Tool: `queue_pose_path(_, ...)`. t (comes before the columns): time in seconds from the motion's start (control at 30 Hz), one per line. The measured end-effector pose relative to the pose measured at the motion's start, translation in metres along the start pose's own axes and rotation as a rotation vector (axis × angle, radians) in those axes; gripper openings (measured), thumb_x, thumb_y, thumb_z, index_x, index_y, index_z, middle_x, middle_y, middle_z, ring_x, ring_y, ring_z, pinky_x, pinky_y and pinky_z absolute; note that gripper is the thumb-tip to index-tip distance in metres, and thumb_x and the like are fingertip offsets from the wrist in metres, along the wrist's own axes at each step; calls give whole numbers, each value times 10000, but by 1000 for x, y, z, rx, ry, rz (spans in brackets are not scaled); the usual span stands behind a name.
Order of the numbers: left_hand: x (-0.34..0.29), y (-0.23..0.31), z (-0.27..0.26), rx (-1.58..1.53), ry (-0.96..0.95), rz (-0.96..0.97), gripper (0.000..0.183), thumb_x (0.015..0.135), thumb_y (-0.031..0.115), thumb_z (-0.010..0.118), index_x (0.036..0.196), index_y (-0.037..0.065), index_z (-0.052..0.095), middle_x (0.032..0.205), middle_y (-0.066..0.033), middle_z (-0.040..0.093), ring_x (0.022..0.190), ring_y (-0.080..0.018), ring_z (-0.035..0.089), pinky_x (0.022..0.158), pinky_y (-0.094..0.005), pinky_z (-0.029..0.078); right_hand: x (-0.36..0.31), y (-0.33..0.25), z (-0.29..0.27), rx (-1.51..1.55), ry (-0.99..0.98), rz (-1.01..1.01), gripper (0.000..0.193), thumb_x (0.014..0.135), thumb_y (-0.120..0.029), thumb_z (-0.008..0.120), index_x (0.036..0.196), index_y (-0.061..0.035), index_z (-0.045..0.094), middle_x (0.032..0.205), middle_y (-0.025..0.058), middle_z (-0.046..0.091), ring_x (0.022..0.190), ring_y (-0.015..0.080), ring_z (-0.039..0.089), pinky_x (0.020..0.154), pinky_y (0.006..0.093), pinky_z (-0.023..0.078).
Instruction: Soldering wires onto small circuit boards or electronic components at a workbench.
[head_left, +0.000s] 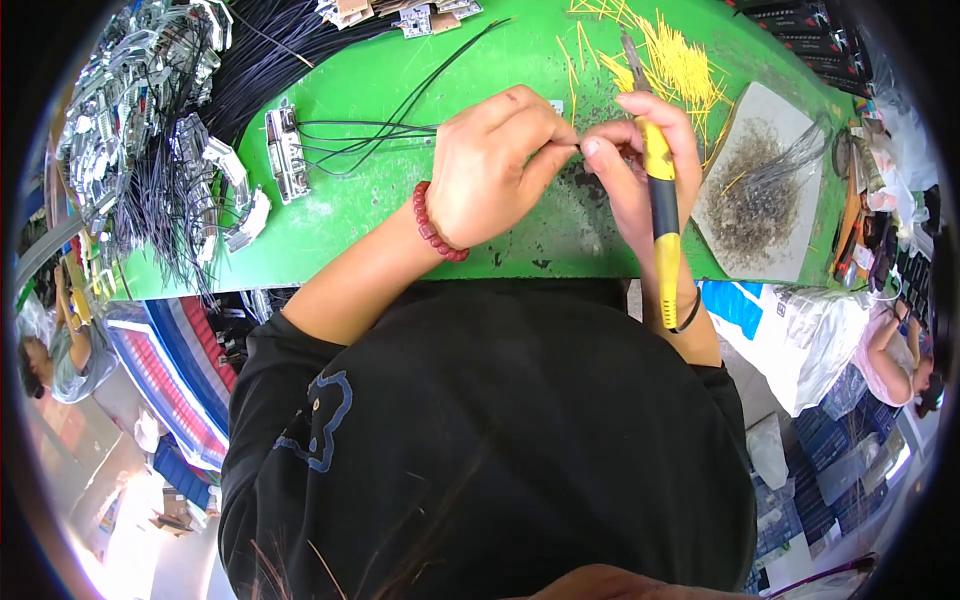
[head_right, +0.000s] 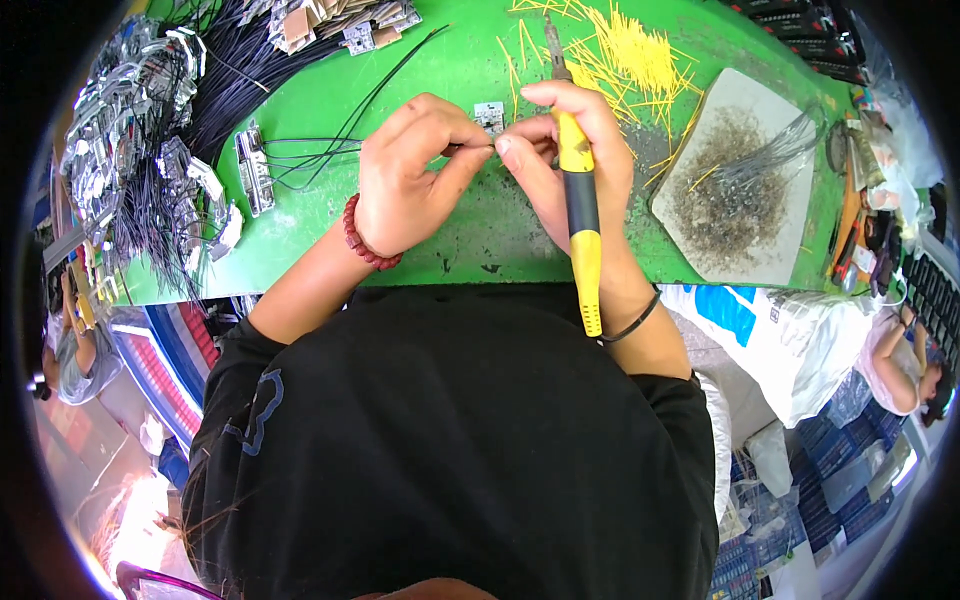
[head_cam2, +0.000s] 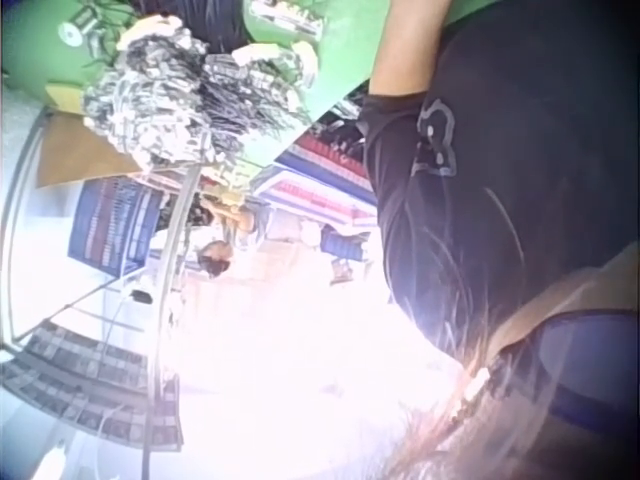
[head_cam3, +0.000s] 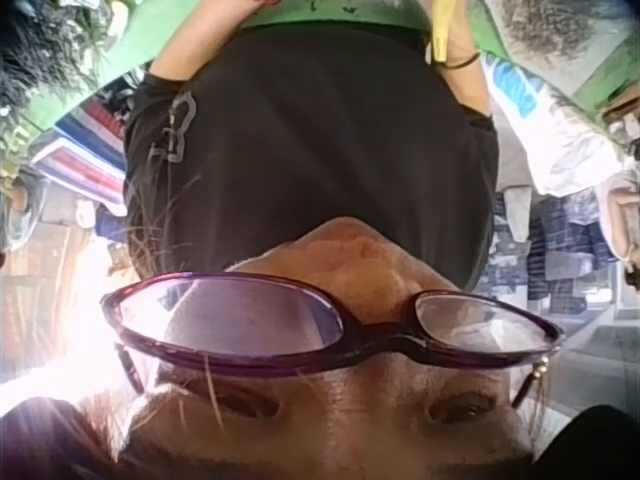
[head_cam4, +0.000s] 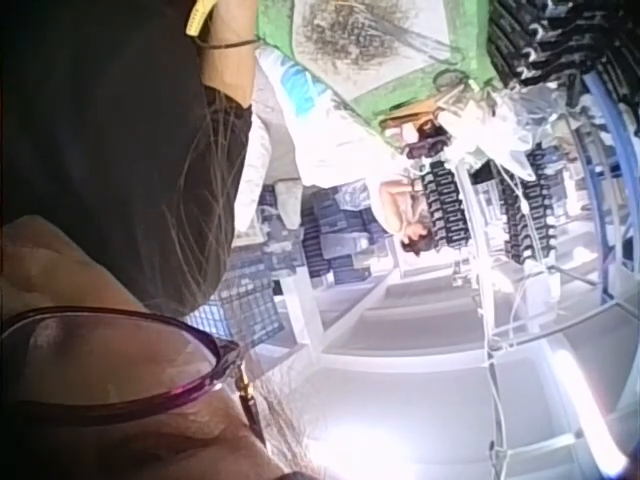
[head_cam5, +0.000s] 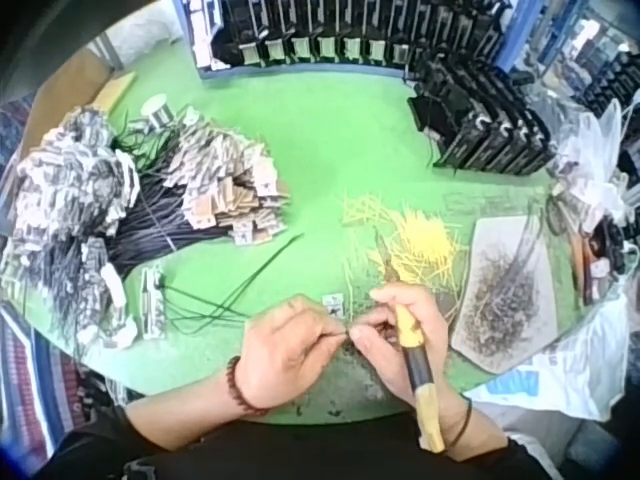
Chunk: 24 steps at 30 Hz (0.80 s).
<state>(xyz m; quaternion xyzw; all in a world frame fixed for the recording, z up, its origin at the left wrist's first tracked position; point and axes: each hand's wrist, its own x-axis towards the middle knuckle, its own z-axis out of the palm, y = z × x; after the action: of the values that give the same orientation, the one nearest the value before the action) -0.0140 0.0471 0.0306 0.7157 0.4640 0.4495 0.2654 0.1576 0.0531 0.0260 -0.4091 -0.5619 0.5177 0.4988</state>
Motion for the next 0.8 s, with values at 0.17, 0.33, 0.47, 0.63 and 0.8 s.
queue_pose_path(0.17, 0, 2, -4, -143, -110, -194, 84, 781, -18, 704, 811, 12, 632, 810, -72, 627, 723, -153, 609, 622, -277, 511, 1, 8, -3, 26, 10, -107, 398, 836, 4, 701, 1173, -47, 493, 816, 75, 663, 705, 100, 617, 603, 214, 491)
queue_pose_path(0.33, 3, 0, -2, -171, -68, -285, 61, 770, 70, 688, 796, 45, 638, 812, -97, 622, 723, -266, 616, 656, -352, 513, 2, 16, -2, 87, 158, 0, 381, 869, -10, 671, 1180, -22, 453, 817, 112, 674, 695, 132, 642, 598, 244, 533)
queue_pose_path(0.47, 4, -21, 11, 143, -57, -139, 46, 774, 81, 631, 766, 51, 597, 784, -114, 610, 769, -314, 614, 677, -412, 502, 2, 24, -14, -21, 222, -7, 314, 950, -151, 591, 1202, -15, 464, 767, 129, 675, 590, 119, 583, 564, 217, 469)
queue_pose_path(0.63, 4, -36, 23, 280, -88, -144, 52, 772, 45, 639, 770, 46, 587, 805, -96, 628, 742, -299, 607, 651, -398, 490, -5, 25, -29, -109, 147, 90, 568, 990, -453, 442, 1319, 9, 467, 706, 111, 652, 529, 93, 507, 512, 202, 401)
queue_pose_path(0.8, 5, -41, 26, 292, -64, -73, 66, 758, 45, 642, 756, 46, 577, 778, -96, 616, 725, -303, 602, 625, -401, 488, -15, 42, -44, 36, 236, -26, 464, 917, -313, 552, 1194, 58, 593, 745, 63, 605, 616, 73, 511, 523, 204, 372)
